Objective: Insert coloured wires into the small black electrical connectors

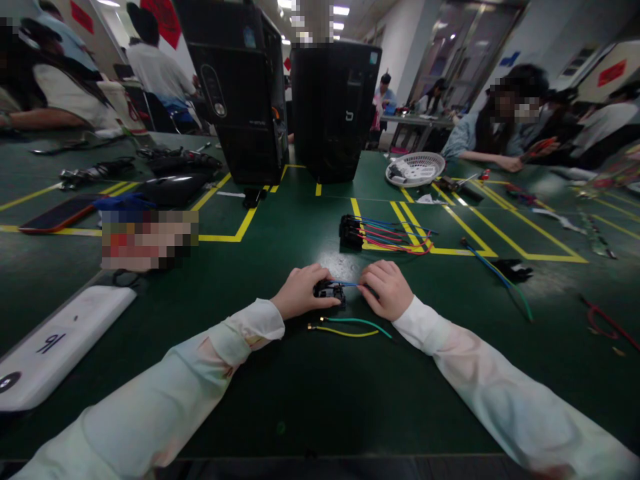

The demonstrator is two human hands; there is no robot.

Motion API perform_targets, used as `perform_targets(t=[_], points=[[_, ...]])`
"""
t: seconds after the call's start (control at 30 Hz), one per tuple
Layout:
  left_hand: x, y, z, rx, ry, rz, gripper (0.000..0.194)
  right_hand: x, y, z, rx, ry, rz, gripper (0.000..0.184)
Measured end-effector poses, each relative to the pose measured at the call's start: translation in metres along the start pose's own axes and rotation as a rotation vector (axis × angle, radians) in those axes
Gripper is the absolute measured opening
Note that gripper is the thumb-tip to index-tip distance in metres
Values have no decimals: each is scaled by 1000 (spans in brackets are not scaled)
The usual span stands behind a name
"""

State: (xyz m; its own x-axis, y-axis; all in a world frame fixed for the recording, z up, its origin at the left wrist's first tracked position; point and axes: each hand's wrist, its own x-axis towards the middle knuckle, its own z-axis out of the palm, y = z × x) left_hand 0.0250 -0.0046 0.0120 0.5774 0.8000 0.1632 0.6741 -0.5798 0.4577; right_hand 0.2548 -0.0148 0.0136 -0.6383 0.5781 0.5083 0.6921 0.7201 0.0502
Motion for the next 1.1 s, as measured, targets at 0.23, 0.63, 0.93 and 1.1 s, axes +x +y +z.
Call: perform_targets(t=[0.23, 0.63, 0.93, 1.1], points=[[0, 0, -1, -7, -23, 7, 40, 1, -3, 0, -60, 13, 115, 18], [0, 1, -1, 3, -23, -8, 40, 1, -4, 1, -55, 13, 131, 19], [0, 1, -1, 7, -19, 3, 39, 0, 0, 1, -5, 26, 33, 19], [0, 0, 0, -5, -8, -3, 40, 0, 0, 1, -10, 46, 38, 17]])
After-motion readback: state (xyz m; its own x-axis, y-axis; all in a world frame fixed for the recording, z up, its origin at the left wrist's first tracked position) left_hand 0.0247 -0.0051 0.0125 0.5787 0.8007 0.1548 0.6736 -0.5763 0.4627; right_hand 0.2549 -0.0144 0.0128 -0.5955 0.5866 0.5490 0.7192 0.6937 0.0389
